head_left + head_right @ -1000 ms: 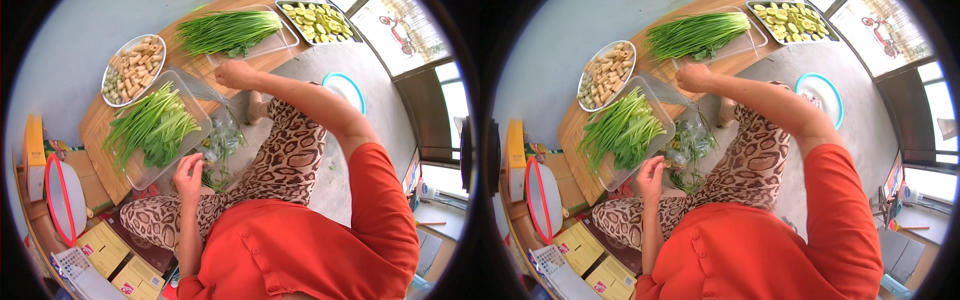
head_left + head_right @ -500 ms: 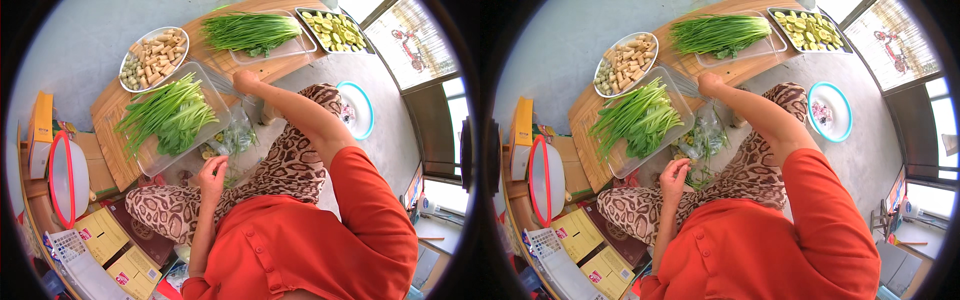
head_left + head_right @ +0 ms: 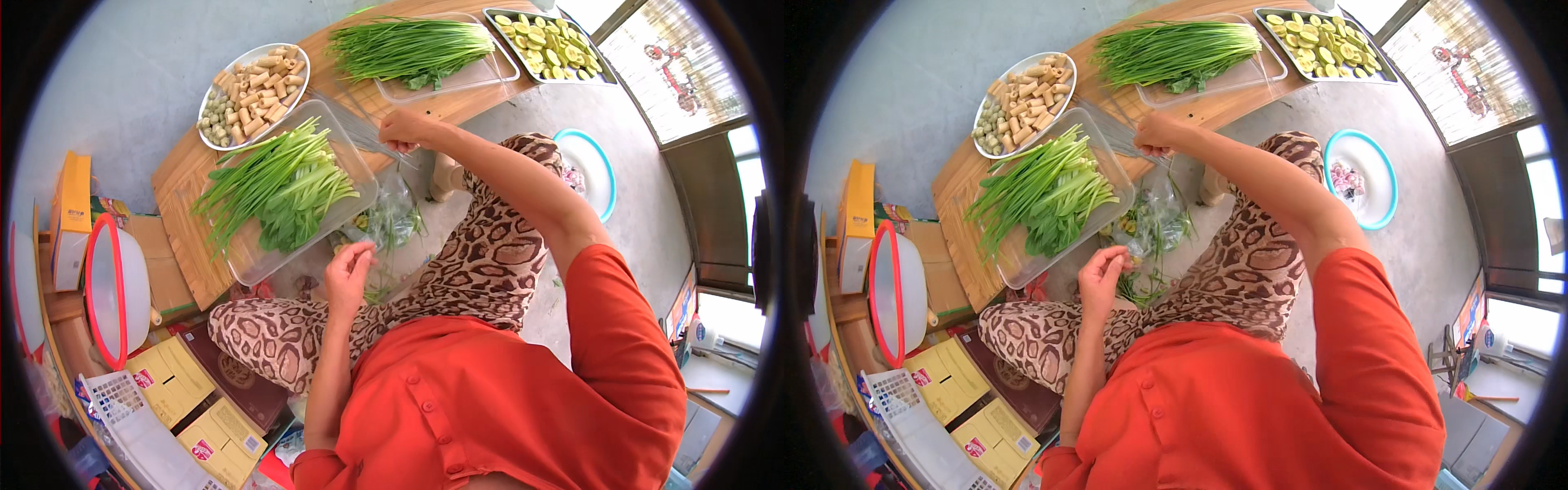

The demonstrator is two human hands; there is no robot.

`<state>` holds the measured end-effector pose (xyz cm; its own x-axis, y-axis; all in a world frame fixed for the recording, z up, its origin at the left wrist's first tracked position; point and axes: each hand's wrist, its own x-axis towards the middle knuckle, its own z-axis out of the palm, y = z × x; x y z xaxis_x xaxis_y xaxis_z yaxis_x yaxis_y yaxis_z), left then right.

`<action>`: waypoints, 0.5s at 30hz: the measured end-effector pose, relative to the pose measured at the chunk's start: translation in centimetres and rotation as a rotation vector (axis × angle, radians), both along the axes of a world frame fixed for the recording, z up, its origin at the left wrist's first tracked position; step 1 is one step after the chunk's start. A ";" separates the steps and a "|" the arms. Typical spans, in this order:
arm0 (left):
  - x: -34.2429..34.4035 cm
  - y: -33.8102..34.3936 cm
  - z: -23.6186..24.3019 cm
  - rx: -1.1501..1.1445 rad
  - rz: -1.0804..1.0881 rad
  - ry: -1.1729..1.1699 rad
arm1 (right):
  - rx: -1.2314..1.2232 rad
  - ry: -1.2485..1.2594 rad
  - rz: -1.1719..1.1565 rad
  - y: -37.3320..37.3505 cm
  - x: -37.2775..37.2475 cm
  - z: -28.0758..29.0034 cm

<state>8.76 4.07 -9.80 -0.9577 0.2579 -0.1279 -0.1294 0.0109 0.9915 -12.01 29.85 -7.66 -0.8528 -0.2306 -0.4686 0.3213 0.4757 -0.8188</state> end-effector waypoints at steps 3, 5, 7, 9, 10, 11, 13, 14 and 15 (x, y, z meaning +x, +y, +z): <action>-2.3 0.8 1.2 0.035 -0.004 -0.016 | -0.436 -0.196 -0.102 0.1 3.0 1.6; -4.0 1.9 3.1 0.174 0.090 -0.117 | -0.671 -0.286 -0.158 -0.6 6.6 2.5; -5.2 2.6 4.4 0.340 0.125 -0.237 | -0.620 -0.253 -0.145 -2.0 11.3 5.0; -6.2 3.3 4.7 0.522 0.082 -0.374 | -0.602 -0.272 -0.124 -2.5 15.1 5.8; -6.2 3.6 5.1 0.554 0.088 -0.403 | -0.570 -0.286 -0.091 -2.9 16.6 6.0; -6.2 3.5 4.6 0.579 0.061 -0.407 | -0.540 -0.305 -0.060 -3.2 17.8 6.0; -5.9 2.9 3.2 0.623 0.008 -0.412 | -0.524 -0.320 0.024 -4.0 19.1 5.6; -5.5 3.2 3.5 0.612 0.062 -0.455 | -0.510 -0.313 0.069 -4.3 19.5 5.5; -5.2 3.0 3.6 0.584 0.061 -0.442 | -0.497 -0.306 0.114 -4.5 19.6 5.6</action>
